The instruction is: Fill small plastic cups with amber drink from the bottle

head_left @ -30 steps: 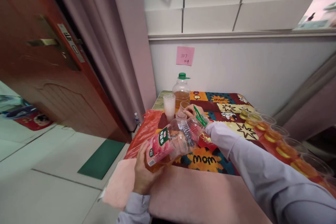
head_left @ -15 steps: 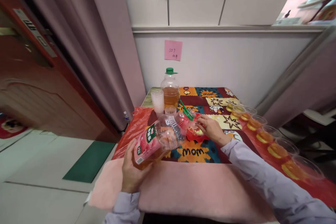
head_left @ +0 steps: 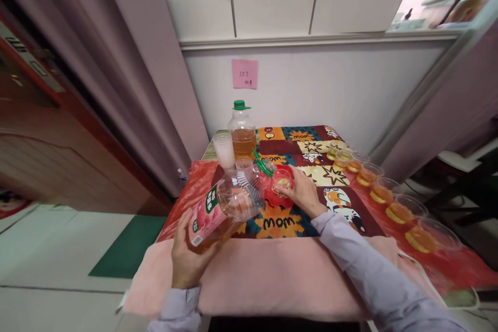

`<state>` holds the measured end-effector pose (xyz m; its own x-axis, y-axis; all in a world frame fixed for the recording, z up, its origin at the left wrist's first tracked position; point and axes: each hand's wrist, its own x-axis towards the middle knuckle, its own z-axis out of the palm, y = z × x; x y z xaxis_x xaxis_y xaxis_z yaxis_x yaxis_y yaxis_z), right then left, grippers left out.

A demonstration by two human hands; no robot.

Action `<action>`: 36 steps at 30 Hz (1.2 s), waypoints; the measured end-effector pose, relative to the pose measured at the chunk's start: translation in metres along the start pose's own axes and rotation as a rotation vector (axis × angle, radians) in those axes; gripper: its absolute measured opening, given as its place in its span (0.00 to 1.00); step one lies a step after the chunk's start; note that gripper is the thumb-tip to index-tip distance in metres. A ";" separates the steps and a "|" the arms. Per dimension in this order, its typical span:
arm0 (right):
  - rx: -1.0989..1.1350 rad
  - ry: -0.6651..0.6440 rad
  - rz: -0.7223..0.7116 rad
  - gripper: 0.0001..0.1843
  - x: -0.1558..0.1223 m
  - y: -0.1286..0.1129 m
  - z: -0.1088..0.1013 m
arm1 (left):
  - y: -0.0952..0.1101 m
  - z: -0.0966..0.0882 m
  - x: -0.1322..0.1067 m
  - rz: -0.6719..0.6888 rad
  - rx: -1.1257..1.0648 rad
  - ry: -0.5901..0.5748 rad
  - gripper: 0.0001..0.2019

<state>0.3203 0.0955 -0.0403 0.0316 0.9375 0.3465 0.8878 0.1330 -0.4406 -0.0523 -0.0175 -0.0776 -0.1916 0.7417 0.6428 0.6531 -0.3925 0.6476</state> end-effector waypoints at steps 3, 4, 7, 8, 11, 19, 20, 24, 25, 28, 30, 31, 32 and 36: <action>0.028 -0.032 0.092 0.46 0.004 -0.007 0.012 | 0.000 0.000 0.000 -0.005 0.011 -0.001 0.50; 0.033 -0.037 0.112 0.44 0.005 -0.007 0.016 | 0.000 0.000 0.000 -0.005 0.012 -0.002 0.51; 0.059 -0.032 0.141 0.43 0.008 -0.006 0.020 | 0.000 0.001 0.000 -0.010 0.006 0.000 0.51; 0.077 -0.008 0.135 0.44 0.008 -0.004 0.020 | 0.000 0.001 0.000 -0.013 0.005 0.001 0.51; 0.186 0.185 0.070 0.50 0.003 -0.005 0.014 | 0.000 0.000 0.000 -0.035 0.012 -0.004 0.51; 1.277 -0.160 -0.084 0.54 -0.035 -0.066 0.015 | 0.002 -0.001 -0.001 -0.047 0.034 -0.025 0.52; 1.390 -0.294 -0.071 0.57 -0.038 -0.073 0.020 | 0.002 -0.001 -0.001 -0.047 0.039 -0.022 0.52; 1.607 -0.492 -0.024 0.71 -0.040 -0.084 0.036 | 0.001 0.000 -0.004 -0.065 0.044 -0.001 0.53; 1.633 -0.497 -0.014 0.72 -0.040 -0.084 0.038 | 0.001 0.000 -0.004 -0.076 0.037 -0.003 0.54; 1.689 -0.512 0.005 0.69 -0.041 -0.082 0.039 | 0.004 0.001 -0.004 -0.133 -0.036 -0.021 0.59; 1.712 -0.498 0.019 0.67 -0.042 -0.082 0.038 | 0.007 0.004 -0.004 -0.192 -0.151 0.007 0.63; 1.716 -0.487 0.031 0.67 -0.042 -0.082 0.037 | 0.009 0.006 -0.003 -0.235 -0.238 0.052 0.63; 1.715 -0.477 0.047 0.68 -0.042 -0.082 0.037 | 0.010 0.008 -0.003 -0.292 -0.330 0.113 0.60; 1.721 -0.464 0.083 0.67 -0.040 -0.082 0.037 | 0.006 0.016 0.001 -0.463 -0.398 0.222 0.37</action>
<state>0.2293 0.0587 -0.0483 -0.3424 0.9230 0.1758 -0.5528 -0.0466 -0.8320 -0.0367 -0.0109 -0.0796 -0.5627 0.7696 0.3018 0.1532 -0.2617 0.9529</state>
